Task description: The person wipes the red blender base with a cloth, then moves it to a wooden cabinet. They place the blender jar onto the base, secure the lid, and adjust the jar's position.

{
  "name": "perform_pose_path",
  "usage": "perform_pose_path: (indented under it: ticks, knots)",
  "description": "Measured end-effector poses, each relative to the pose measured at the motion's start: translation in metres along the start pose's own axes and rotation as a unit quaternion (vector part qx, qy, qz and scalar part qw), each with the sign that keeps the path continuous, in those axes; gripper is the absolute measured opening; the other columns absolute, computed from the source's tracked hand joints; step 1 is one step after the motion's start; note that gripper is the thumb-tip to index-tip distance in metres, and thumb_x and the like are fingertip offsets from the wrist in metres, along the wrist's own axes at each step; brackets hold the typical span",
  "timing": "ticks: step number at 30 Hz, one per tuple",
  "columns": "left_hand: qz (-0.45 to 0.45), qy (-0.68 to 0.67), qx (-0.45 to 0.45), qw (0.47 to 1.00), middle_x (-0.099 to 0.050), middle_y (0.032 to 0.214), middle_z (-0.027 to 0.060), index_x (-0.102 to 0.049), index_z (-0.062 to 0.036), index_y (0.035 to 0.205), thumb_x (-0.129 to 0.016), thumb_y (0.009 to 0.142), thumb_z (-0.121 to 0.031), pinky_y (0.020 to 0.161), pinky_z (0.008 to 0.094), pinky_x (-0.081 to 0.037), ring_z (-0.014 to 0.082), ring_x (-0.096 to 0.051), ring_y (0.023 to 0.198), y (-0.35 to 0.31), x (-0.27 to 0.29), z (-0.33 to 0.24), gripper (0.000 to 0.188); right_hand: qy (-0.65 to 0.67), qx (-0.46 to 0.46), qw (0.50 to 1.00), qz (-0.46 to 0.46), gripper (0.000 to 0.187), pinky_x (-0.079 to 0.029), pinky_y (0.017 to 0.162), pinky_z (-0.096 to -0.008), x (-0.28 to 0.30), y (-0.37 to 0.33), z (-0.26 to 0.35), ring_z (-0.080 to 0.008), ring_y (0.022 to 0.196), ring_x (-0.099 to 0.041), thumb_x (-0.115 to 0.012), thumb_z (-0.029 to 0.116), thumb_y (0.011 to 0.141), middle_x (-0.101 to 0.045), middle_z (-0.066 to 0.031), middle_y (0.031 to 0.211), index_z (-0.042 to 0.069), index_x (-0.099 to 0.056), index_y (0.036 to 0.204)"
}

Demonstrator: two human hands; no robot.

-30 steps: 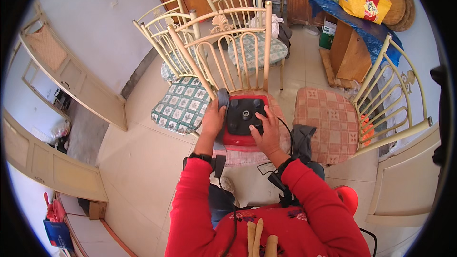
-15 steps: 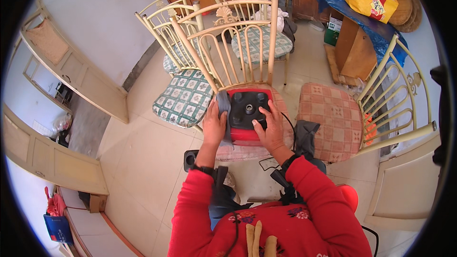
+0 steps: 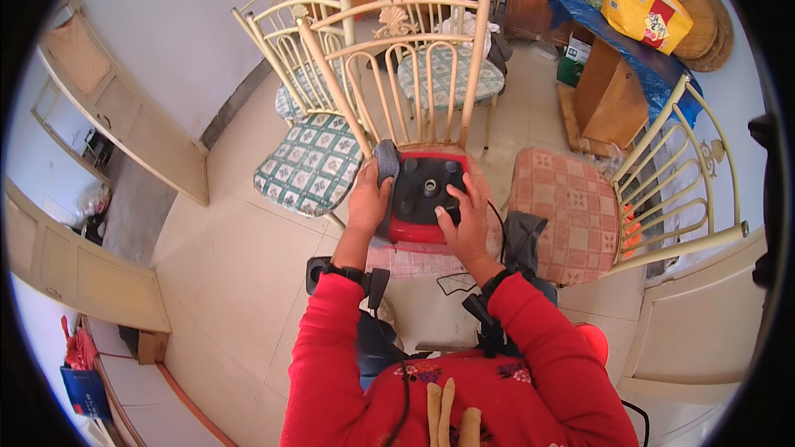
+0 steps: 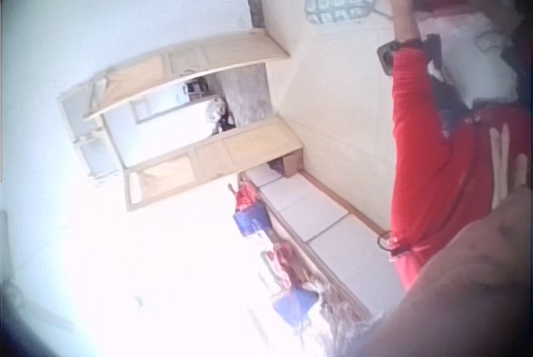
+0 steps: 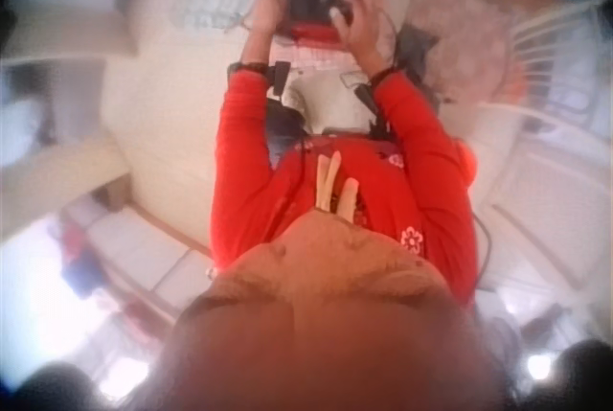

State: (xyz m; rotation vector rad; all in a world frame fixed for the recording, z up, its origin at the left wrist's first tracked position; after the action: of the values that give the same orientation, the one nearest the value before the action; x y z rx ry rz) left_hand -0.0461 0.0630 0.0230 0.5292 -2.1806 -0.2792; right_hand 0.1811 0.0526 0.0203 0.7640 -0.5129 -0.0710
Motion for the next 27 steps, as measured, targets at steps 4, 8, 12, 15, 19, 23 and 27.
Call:
perform_pose_path:
  ticks: [4, 8, 12, 15, 19, 23, 27]
  knots:
    - [-0.102, -0.044, -0.038, 0.993, -0.053, 0.129, 0.0245, -0.046, 0.0018, 0.132, -0.063, 0.087, -0.012, 0.098, 0.0438, -0.042, 0.0412, -0.051, 0.118, -0.053, 0.014, -0.008, 0.050, 0.004, 0.007, 1.000, 0.006, 0.042, -0.038, 0.100, -0.0458, 0.000, -0.001, 0.002, -0.0390, 0.122, -0.044, -0.070, 0.022, 0.081, -0.042, -0.0189, 0.141, 0.006, -0.059, 0.118]
    - [-0.203, -0.050, -0.013, 0.978, -0.057, 0.121, 0.0252, -0.050, 0.0004, 0.129, -0.062, 0.088, -0.011, 0.093, 0.0433, -0.044, 0.0427, -0.055, 0.109, -0.099, 0.019, -0.008, 0.044, -0.014, 0.012, 1.000, 0.008, 0.042, -0.037, 0.102, -0.0450, 0.000, -0.001, 0.006, -0.0391, 0.123, -0.043, -0.069, 0.020, 0.081, -0.041, -0.0190, 0.142, 0.006, -0.058, 0.119]
    - [-0.213, -0.098, 0.136, 0.963, -0.063, 0.097, 0.0240, -0.058, 0.0006, 0.113, -0.061, 0.089, -0.015, 0.077, 0.0451, -0.048, 0.0448, -0.060, 0.090, -0.159, -0.001, 0.025, 0.029, 0.009, -0.007, 1.000, 0.017, 0.042, -0.035, 0.105, -0.0446, -0.002, -0.001, 0.005, -0.0391, 0.127, -0.041, -0.069, 0.019, 0.082, -0.040, -0.0191, 0.143, 0.007, -0.057, 0.120]
    - [-0.130, -0.161, 0.308, 0.929, -0.064, 0.090, 0.0239, -0.062, 0.0026, 0.105, -0.063, 0.086, -0.016, 0.076, 0.0440, -0.048, 0.0415, -0.063, 0.087, -0.208, -0.029, 0.070, 0.026, 0.002, -0.018, 0.999, 0.032, 0.042, -0.033, 0.107, -0.0444, -0.005, -0.003, 0.002, -0.0383, 0.129, -0.039, -0.068, 0.019, 0.083, -0.040, -0.0191, 0.143, 0.006, -0.057, 0.120]
    - [-0.149, -0.240, 0.358, 0.890, -0.066, 0.097, 0.0249, -0.063, 0.0034, 0.109, -0.066, 0.083, -0.017, 0.080, 0.0404, -0.050, 0.0350, -0.066, 0.091, -0.235, -0.047, 0.089, 0.033, -0.011, -0.017, 0.999, 0.042, 0.040, -0.032, 0.108, -0.0443, -0.008, -0.004, 0.001, -0.0377, 0.131, -0.038, -0.067, 0.020, 0.085, -0.040, -0.0193, 0.142, 0.004, -0.057, 0.119]
    - [-0.260, -0.239, 0.279, 0.893, -0.066, 0.105, 0.0256, -0.061, 0.0045, 0.117, -0.069, 0.081, -0.019, 0.085, 0.0374, -0.050, 0.0337, -0.066, 0.097, -0.199, -0.041, 0.075, 0.044, -0.014, -0.018, 0.998, 0.056, 0.038, -0.032, 0.108, -0.0430, -0.008, -0.005, 0.003, -0.0366, 0.132, -0.037, -0.064, 0.021, 0.088, -0.039, -0.0197, 0.143, 0.004, -0.056, 0.121]
    - [-0.270, -0.301, 0.294, 0.866, -0.067, 0.097, 0.0161, -0.062, 0.0040, 0.111, -0.070, 0.083, -0.013, 0.080, 0.0328, -0.050, 0.0202, -0.063, 0.087, -0.175, -0.035, 0.067, 0.034, -0.029, -0.018, 0.997, 0.070, 0.038, -0.033, 0.108, -0.0424, -0.009, -0.005, 0.003, -0.0365, 0.132, -0.037, -0.062, 0.021, 0.090, -0.036, -0.0199, 0.145, 0.004, -0.053, 0.123]
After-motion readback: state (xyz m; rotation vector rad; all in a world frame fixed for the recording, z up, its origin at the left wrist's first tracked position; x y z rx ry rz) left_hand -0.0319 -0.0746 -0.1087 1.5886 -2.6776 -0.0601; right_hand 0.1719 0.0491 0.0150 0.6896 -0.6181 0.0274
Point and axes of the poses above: each hand's wrist, its own y-axis towards the middle knuckle, its own x-axis out of the back of the hand, z = x × y, the point moved 6 cm from there along y, towards the middle knuckle
